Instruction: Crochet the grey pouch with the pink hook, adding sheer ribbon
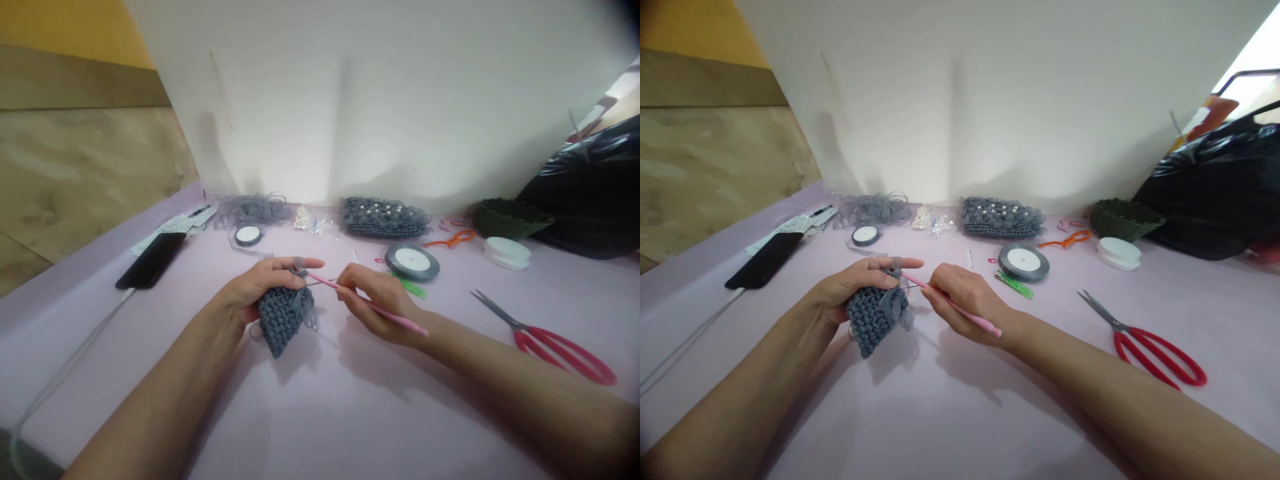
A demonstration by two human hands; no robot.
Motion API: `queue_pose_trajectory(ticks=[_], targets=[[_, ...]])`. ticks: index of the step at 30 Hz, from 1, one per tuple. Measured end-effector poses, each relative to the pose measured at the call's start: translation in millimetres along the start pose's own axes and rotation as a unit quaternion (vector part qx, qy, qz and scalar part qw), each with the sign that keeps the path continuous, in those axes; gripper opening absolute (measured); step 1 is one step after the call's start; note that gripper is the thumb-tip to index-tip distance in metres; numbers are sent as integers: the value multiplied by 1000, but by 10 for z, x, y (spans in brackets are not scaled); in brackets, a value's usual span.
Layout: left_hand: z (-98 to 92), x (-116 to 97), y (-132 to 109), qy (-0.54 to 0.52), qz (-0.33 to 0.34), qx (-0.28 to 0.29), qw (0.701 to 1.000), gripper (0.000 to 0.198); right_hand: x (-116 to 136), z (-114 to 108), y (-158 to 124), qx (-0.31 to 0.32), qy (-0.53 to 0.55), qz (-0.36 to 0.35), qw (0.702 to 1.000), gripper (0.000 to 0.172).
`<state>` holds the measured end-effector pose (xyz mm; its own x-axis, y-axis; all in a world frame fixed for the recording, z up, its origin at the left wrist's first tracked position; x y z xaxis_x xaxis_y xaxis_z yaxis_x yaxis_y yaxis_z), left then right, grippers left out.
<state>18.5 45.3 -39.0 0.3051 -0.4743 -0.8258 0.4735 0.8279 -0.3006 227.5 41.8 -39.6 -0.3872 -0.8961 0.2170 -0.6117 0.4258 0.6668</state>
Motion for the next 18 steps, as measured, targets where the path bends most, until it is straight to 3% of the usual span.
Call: queue_pose_trajectory(ticks=[3, 5, 8, 11, 15, 18], targets=[[-6, -13, -16, -12, -7, -1, 1000, 57, -19, 23, 2, -5, -96, -99, 990, 16], [-8, -14, -12, -16, -7, -5, 1000, 55, -10, 24, 4, -7, -107, -120, 987, 17], [-29, -9, 9, -18, 0, -2, 1000, 49, 13, -22, 21, 21, -7, -27, 999, 19], [-76, -3, 23, -18, -3, 1, 1000, 43, 23, -81, 37, 64, 91, 83, 990, 23], [-73, 24, 24, -4, -4, -15, 1000, 39, -17, -48, 34, 89, 202, 181, 958, 28], [49, 99, 55, 10, 20, -1, 1000, 44, -38, 77, 18, 46, 329, 227, 915, 27]])
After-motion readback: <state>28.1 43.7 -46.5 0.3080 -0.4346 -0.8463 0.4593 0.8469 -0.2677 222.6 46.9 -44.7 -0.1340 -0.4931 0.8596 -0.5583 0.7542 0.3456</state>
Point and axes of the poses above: each hand's wrist, its own y-axis towards the middle knuckle, its own z-axis out of the palm, x = y × z, the point moved 2 cm from there along y, towards the middle knuckle, and after that the axes turned 10 degrees about -y, right-handed, at the moved point
